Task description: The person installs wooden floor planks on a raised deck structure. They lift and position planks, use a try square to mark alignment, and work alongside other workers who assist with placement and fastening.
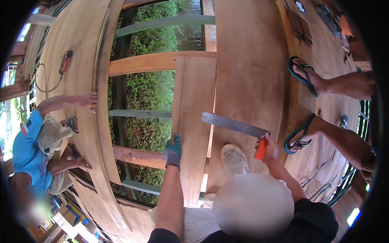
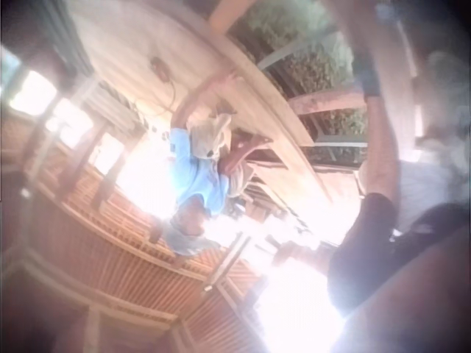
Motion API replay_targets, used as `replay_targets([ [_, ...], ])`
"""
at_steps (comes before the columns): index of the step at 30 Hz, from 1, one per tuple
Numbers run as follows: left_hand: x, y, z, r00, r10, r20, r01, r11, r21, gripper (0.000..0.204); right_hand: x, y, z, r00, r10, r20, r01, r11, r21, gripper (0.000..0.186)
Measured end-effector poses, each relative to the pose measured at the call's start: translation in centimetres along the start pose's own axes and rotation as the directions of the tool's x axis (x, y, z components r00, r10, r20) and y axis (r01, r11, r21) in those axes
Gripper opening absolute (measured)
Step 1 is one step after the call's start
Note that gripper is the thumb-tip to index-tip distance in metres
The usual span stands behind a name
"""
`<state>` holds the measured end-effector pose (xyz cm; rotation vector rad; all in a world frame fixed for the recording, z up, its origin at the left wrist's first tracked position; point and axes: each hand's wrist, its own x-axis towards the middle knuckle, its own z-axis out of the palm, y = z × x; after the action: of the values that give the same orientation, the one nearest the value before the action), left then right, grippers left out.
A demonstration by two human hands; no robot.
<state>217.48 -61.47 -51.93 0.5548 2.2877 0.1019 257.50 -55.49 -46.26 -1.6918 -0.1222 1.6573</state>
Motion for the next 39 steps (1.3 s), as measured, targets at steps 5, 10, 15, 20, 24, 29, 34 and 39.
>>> replay_targets([
  [5, 0.5, -0.9, 0.2, 0.997, 0.081, 0.020, -0.080, 0.997, -0.022, 0.066, -0.6, -0.3, 3.5, 0.996, 0.011, 0.090, -0.007, 0.999, -0.049, 0.022],
  [10, -1.4, -3.2, -0.3, 0.957, 0.284, -0.051, -0.287, 0.956, -0.053, 0.071, -2.1, -2.4, 6.9, 0.992, -0.021, 0.121, 0.033, 0.995, -0.098, 0.023],
  [15, -13.0, -7.2, -1.8, 0.979, 0.190, 0.073, -0.190, 0.982, -0.007, 0.067, -7.8, -6.2, 11.2, 0.986, -0.064, 0.152, 0.113, 0.933, -0.343, 0.026],
  [20, -33.5, -16.1, -2.9, 0.943, -0.138, 0.303, 0.260, 0.873, -0.412, 0.040, -18.6, -11.8, 13.7, 0.953, 0.002, 0.303, 0.215, 0.698, -0.683, 0.028],
  [24, -52.7, -24.8, 0.8, 0.863, -0.344, 0.370, 0.477, 0.796, -0.372, 0.043, -28.2, -13.0, 17.8, 0.892, 0.098, 0.442, 0.355, 0.454, -0.817, 0.016],
  [29, -76.1, -26.5, 0.1, 0.482, -0.631, 0.608, 0.850, 0.169, -0.499, 0.050, -39.2, -9.5, 21.2, 0.824, 0.462, 0.328, 0.352, 0.036, -0.935, 0.014],
  [34, -84.0, -22.1, 10.2, 0.731, -0.410, 0.546, 0.674, 0.305, -0.673, 0.053, -50.8, -2.0, 23.1, 0.709, 0.642, 0.293, 0.658, -0.452, -0.602, 0.014],
  [39, -86.1, -25.4, 6.6, 0.690, -0.475, 0.546, 0.576, -0.096, -0.812, 0.054, -55.9, 7.1, 23.5, 0.461, 0.765, 0.450, 0.836, -0.545, 0.071, 0.034],
])
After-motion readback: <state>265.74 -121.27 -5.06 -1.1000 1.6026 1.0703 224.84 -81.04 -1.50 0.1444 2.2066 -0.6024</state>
